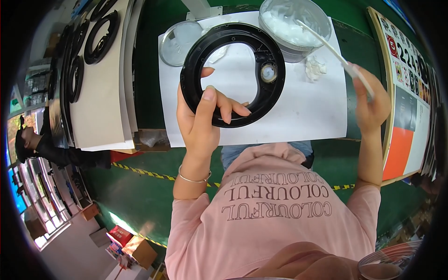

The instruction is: Applying a white cleaning or coating substance to circular black plastic rings using a spatula and cloth in a factory setting.

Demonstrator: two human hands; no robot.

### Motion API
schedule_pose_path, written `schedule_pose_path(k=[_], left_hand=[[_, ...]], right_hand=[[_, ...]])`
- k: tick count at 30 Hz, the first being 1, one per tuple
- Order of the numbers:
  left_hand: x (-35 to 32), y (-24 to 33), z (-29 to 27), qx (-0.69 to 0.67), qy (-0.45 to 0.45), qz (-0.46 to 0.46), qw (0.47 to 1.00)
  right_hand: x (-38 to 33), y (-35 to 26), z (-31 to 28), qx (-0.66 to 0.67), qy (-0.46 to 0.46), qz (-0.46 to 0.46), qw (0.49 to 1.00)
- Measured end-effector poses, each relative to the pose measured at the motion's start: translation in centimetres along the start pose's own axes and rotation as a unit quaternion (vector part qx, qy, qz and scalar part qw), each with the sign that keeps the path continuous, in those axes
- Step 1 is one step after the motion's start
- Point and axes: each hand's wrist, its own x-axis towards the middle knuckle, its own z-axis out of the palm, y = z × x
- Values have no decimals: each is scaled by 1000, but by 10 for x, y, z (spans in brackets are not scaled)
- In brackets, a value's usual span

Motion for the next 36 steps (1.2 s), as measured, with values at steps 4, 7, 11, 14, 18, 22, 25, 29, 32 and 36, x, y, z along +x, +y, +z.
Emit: schedule_pose_path(k=[4,7,11,14,18,22,25,29,32,36], left_hand=[[1,2,1,-23,22,-38,999],[2,2,-5,-76,45,-76,993],[5,0,-11,-122,29,-94,988],[5,-2,-10,-149,16,-96,984],[5,-4,-6,-151,18,-106,983],[3,-3,-4,-149,31,-107,983],[1,-3,-10,-142,25,-92,985],[-1,-4,-17,-137,34,-83,986],[2,-5,-11,-139,33,-96,985],[3,-5,3,-113,25,-98,988]], right_hand=[[3,-9,6,-210,-41,-286,934],[-15,-5,9,-281,-82,-296,909],[-35,4,-7,-292,-71,-292,908],[-37,8,-26,-272,-67,-263,923],[-44,16,-19,108,148,178,967],[-20,33,-5,444,79,419,788],[-37,45,11,480,69,484,729],[-55,46,3,502,80,516,689],[-58,49,-13,511,56,466,720],[-48,11,-30,394,88,344,848]])
